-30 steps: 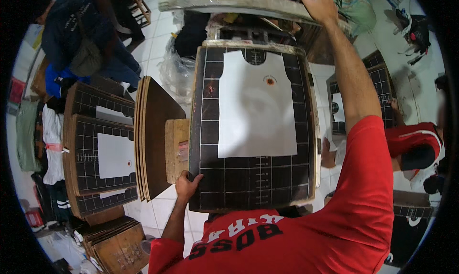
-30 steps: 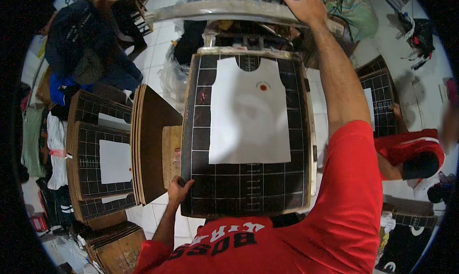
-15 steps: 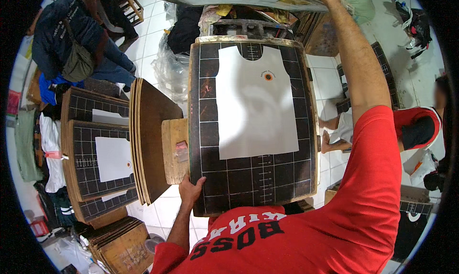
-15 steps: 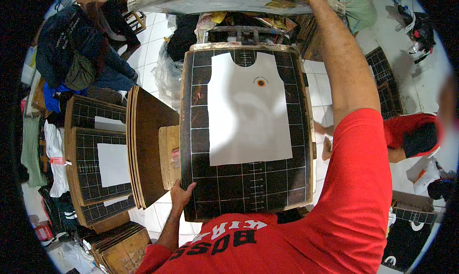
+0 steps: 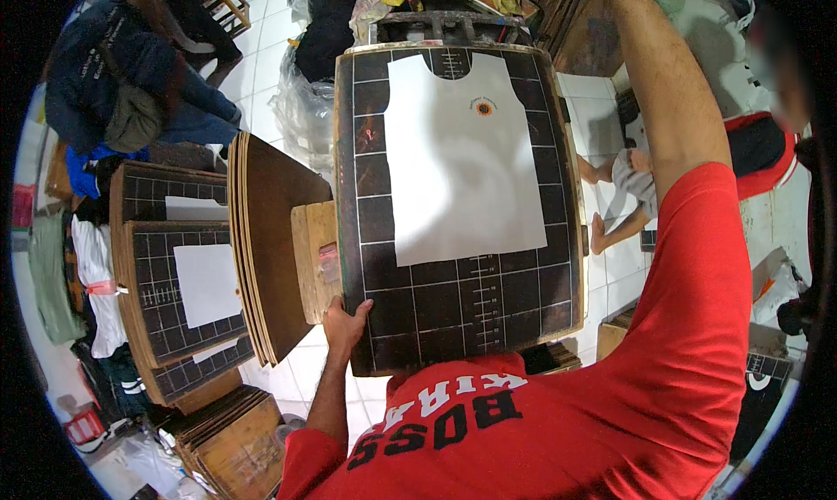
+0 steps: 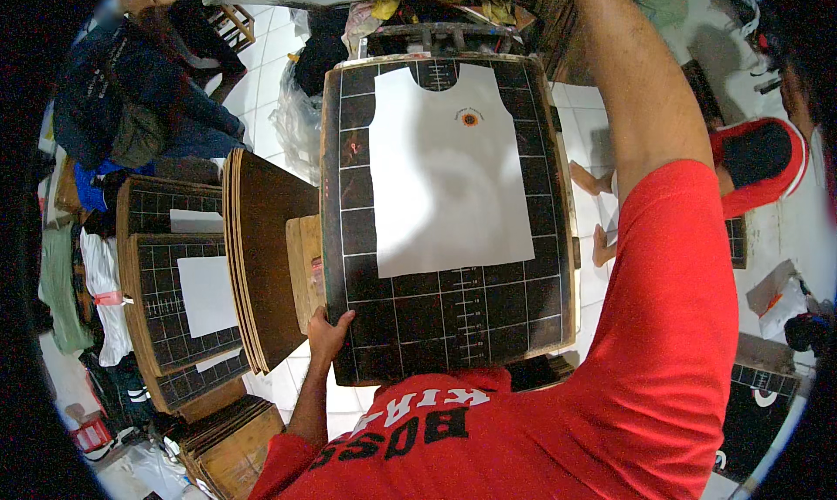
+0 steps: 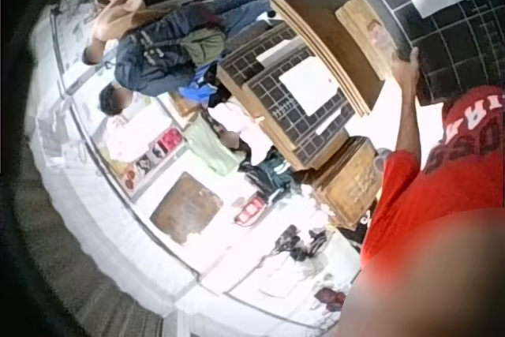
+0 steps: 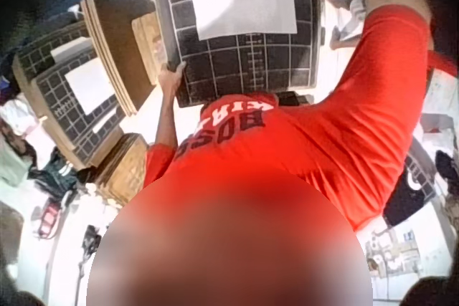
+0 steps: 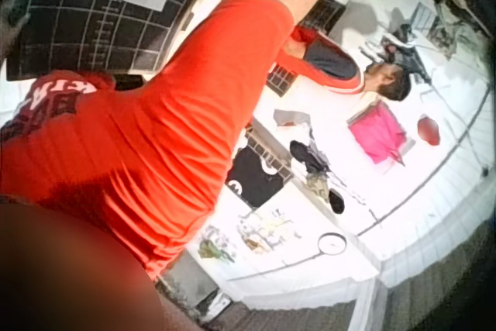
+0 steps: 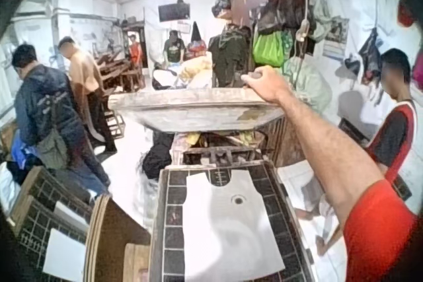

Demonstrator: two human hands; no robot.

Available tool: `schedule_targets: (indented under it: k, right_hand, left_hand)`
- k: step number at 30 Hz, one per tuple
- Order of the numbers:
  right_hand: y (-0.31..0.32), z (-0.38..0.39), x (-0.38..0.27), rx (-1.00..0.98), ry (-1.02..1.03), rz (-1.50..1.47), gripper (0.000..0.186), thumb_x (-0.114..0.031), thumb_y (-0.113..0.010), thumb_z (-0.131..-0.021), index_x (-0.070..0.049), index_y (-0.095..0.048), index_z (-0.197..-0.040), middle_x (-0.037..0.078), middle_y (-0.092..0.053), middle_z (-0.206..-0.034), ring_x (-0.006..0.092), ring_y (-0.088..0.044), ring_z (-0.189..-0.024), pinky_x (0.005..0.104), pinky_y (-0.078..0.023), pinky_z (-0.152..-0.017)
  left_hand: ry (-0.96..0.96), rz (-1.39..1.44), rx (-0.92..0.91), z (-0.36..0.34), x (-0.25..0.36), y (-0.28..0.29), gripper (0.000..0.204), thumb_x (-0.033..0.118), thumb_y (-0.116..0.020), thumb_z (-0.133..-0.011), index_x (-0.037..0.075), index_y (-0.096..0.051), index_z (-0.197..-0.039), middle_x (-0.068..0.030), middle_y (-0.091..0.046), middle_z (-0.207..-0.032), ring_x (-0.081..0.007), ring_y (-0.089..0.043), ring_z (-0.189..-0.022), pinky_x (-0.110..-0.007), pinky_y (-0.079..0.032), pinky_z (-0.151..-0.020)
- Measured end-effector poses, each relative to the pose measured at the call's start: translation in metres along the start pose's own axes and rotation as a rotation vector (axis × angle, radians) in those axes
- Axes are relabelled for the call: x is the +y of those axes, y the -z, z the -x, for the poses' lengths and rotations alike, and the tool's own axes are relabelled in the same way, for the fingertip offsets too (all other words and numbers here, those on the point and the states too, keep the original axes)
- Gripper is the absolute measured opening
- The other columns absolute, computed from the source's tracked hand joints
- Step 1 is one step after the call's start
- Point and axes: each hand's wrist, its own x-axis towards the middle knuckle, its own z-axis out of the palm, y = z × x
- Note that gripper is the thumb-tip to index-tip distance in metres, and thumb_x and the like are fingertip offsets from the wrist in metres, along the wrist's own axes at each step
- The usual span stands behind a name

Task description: The person repeatedly places a white t-shirt on a printing board, lowers a screen, and uses a yellow squeegee to pull ink across the screen. The person then lifts the screen, removes the printed shirt, and repeats the cycle with new shirts.

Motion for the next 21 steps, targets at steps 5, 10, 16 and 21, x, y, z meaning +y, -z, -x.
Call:
schedule_targets:
  k: [5,10,16,21]
  right_hand:
    - [-0.001,0.0,0.001,-0.005,0.027,0.043,0.065,-0.061,-0.07,-0.083,-0.003,-0.077,-0.11,0.024,-0.075,-0.109,0.039,-0.072,-0.104,0.0452,-0.055,-0.091]
    - [0.005,0.004,-0.008,-0.008,-0.017,0.092,0.063,-0.064,-0.068,-0.083,-0.006,-0.078,-0.108,0.022,-0.075,-0.109,0.0385,-0.072,-0.104,0.0463,-0.055,-0.091]
    - [0.001,0.044,-0.005,0.011,-0.024,0.032,0.053,-0.063,-0.068,-0.083,-0.014,-0.079,-0.1,0.017,-0.076,-0.102,0.0367,-0.072,-0.099,0.0484,-0.055,-0.087]
    - [-0.032,0.126,0.023,0.116,0.103,0.035,0.054,-0.06,-0.069,-0.085,-0.009,-0.075,-0.099,0.016,-0.074,-0.099,0.0365,-0.073,-0.091,0.0504,-0.057,-0.08]
  left_hand:
    - [0.037,-0.079,0.025,-0.001,-0.003,-0.001,0.066,0.051,-0.088,-0.076,-0.003,-0.061,-0.102,-0.0259,-0.073,-0.092,-0.0438,-0.073,-0.087,-0.05,-0.056,-0.075]
    - [0.113,-0.215,-0.045,-0.014,-0.017,-0.014,0.075,0.058,-0.088,-0.073,-0.001,-0.058,-0.109,-0.0244,-0.072,-0.093,-0.0437,-0.072,-0.088,-0.049,-0.056,-0.077]
    - [-0.104,-0.318,-0.07,-0.035,-0.037,-0.023,0.079,0.063,-0.086,-0.072,0.0,-0.059,-0.112,-0.0256,-0.07,-0.097,-0.0416,-0.07,-0.096,-0.051,-0.055,-0.08]
    - [-0.343,-0.073,0.094,-0.095,0.052,0.035,0.078,0.05,-0.092,-0.072,-0.003,-0.061,-0.119,-0.0272,-0.069,-0.118,-0.0404,-0.069,-0.109,-0.048,-0.055,-0.092]
